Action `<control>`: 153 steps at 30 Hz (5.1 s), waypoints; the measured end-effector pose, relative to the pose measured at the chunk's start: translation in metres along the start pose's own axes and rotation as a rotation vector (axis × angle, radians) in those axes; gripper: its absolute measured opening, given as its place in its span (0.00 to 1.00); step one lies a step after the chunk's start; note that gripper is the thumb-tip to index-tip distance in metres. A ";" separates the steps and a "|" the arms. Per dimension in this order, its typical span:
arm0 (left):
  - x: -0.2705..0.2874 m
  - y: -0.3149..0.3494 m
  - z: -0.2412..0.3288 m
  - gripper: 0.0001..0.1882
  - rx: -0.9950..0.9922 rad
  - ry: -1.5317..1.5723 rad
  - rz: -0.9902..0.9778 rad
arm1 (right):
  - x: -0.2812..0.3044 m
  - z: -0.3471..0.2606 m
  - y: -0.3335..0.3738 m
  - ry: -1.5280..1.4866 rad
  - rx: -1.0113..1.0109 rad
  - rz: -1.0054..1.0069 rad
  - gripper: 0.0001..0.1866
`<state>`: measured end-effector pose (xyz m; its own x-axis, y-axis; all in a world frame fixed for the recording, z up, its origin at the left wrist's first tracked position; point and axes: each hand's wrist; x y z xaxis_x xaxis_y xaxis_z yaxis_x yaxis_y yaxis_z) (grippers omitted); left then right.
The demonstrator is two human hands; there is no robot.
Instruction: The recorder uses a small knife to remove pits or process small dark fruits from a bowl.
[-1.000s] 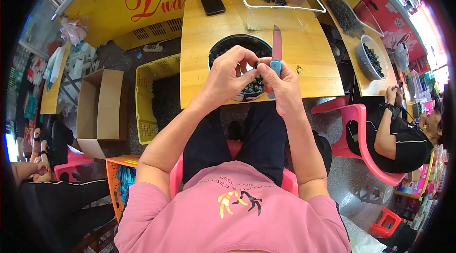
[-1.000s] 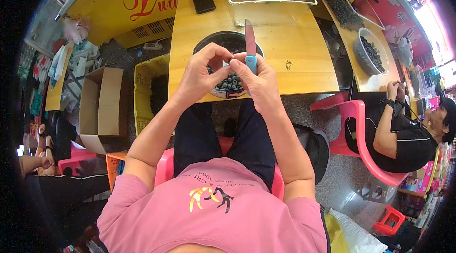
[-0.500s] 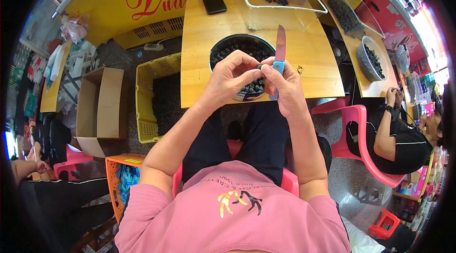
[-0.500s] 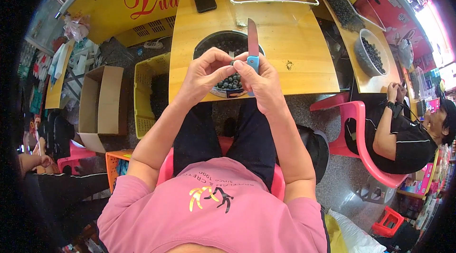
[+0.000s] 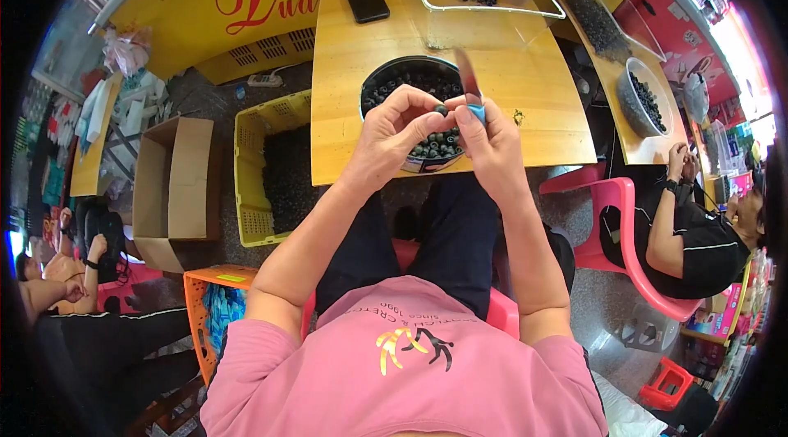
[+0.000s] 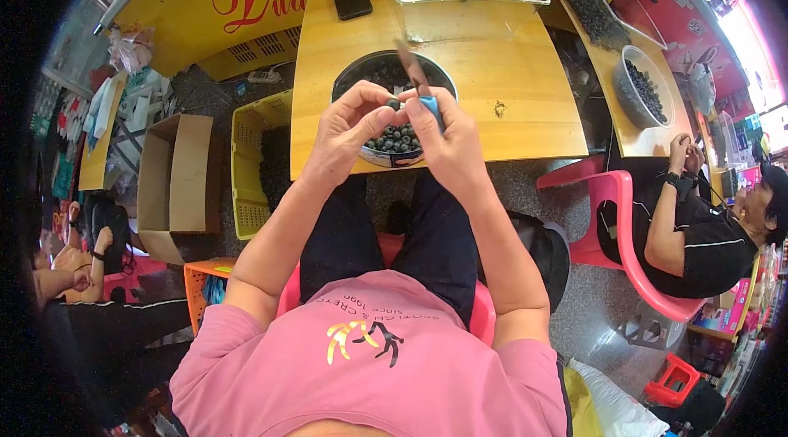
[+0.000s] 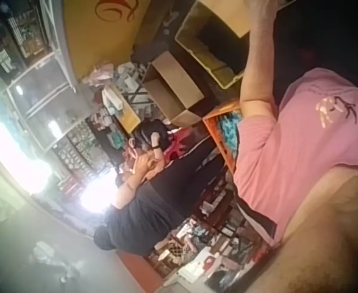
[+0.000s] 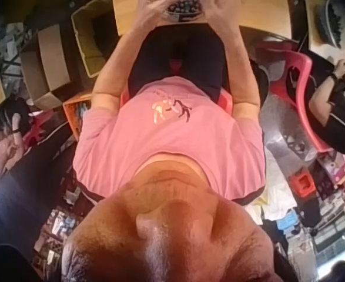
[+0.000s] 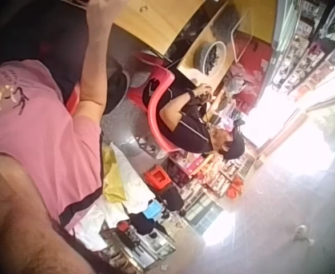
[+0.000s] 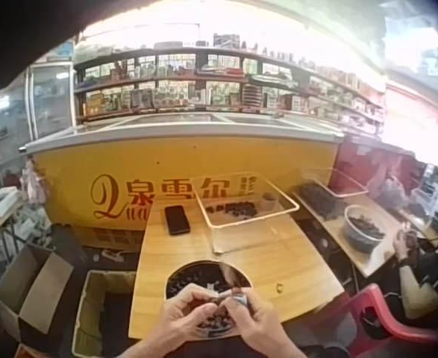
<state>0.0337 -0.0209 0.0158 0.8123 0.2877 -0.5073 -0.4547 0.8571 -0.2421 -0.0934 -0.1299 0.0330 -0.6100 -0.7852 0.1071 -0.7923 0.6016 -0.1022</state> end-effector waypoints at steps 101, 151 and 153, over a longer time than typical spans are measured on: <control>-0.017 -0.018 0.002 0.12 -0.007 0.093 0.023 | 0.002 0.000 0.000 -0.015 0.064 0.173 0.12; -0.005 -0.001 0.003 0.08 -0.007 0.007 0.008 | 0.005 -0.005 -0.004 -0.250 -0.096 -0.045 0.07; -0.003 0.000 0.003 0.08 0.008 0.036 0.033 | 0.003 -0.005 -0.003 -0.227 -0.094 -0.054 0.07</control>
<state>0.0325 -0.0205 0.0193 0.7830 0.3008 -0.5444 -0.4783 0.8507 -0.2179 -0.0932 -0.1334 0.0387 -0.5556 -0.8233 -0.1163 -0.8283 0.5602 -0.0091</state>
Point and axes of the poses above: each hand's wrist, its own y-axis away from the middle knuckle, its own x-axis out of the back of the hand, z = x × y, and after that the axes turned 15 degrees about y, right-handed
